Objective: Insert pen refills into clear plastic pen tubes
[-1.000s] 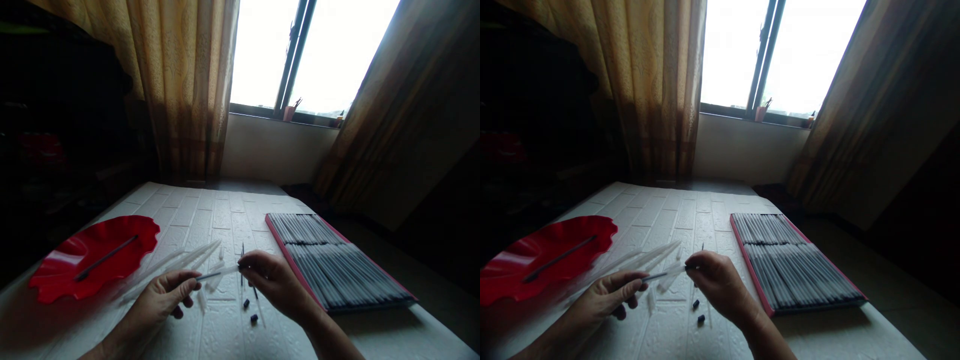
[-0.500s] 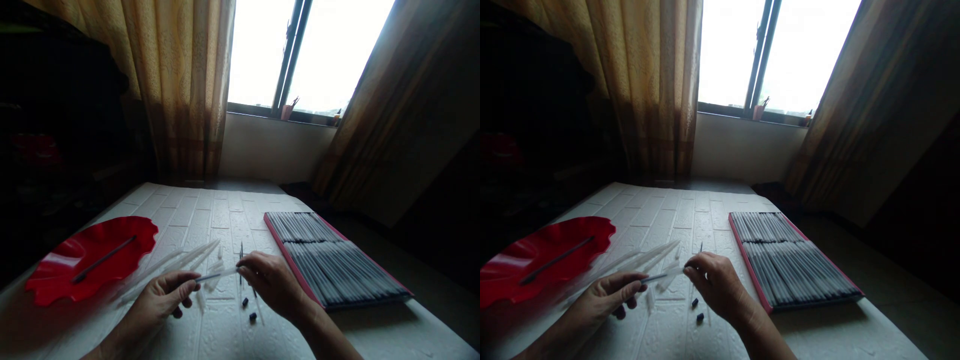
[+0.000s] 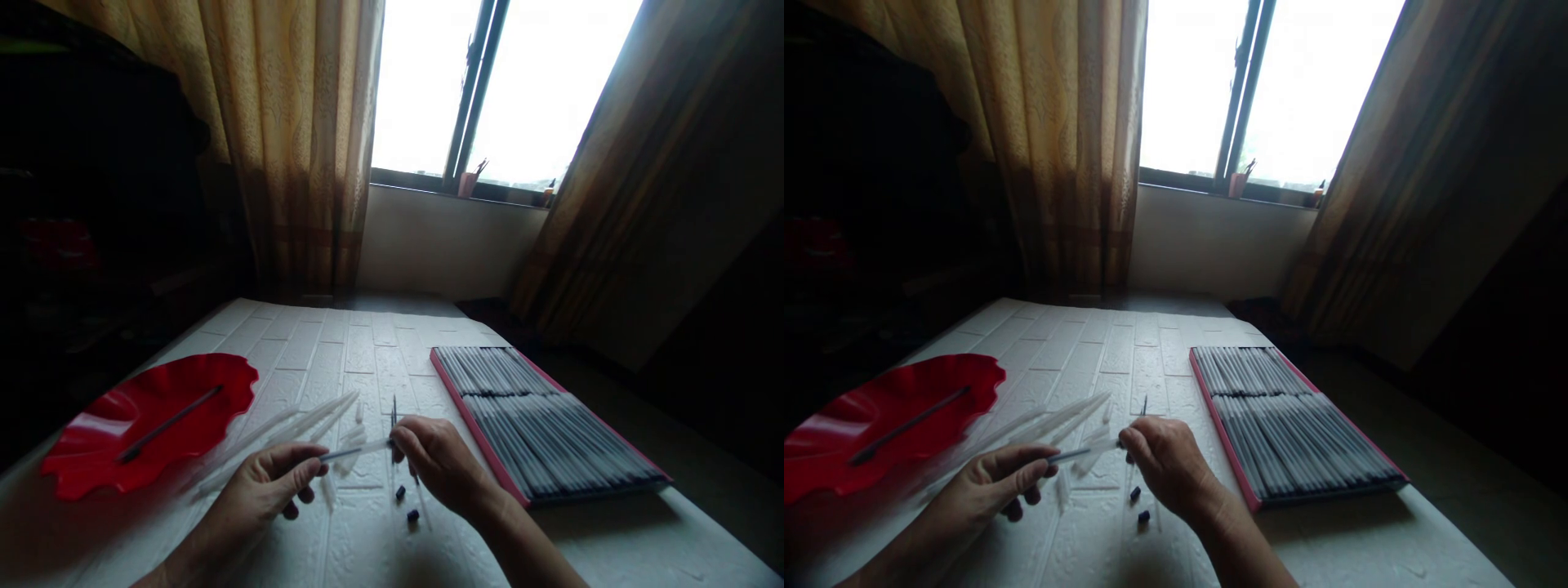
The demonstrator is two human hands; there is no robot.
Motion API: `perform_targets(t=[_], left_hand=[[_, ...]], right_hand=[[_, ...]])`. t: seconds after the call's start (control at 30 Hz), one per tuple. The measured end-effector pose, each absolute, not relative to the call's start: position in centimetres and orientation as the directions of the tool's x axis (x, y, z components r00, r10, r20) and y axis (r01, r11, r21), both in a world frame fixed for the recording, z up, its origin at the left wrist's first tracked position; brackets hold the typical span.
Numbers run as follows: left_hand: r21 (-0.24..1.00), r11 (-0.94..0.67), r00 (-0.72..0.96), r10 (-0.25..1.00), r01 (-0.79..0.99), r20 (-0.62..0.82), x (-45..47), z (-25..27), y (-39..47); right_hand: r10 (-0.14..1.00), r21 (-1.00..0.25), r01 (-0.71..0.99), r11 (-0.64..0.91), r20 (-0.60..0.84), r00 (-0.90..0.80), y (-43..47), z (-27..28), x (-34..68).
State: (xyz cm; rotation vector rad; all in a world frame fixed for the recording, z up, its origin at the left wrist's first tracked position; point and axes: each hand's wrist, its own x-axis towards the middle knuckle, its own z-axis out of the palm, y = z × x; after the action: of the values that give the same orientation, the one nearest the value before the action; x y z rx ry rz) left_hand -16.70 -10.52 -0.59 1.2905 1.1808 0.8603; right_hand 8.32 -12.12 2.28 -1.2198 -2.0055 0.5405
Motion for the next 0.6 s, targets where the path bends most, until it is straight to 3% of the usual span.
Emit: perform_targets(t=[0.17, 0.6], left_hand=[[0.981, 0.132, 0.226, 0.961, 0.143, -0.162, -16.78, -0.56, -10.39], [0.984, 0.126, 0.233, 0.961, 0.124, -0.152, -16.47, -0.76, -10.66]], right_hand=[[0.891, -0.749, 0.484, 0.452, 0.356, -0.282, -12.24, 2.42, 8.66], [0.869, -0.580, 0.654, 0.485, 0.403, -0.287, -12.07, 1.99, 8.13]])
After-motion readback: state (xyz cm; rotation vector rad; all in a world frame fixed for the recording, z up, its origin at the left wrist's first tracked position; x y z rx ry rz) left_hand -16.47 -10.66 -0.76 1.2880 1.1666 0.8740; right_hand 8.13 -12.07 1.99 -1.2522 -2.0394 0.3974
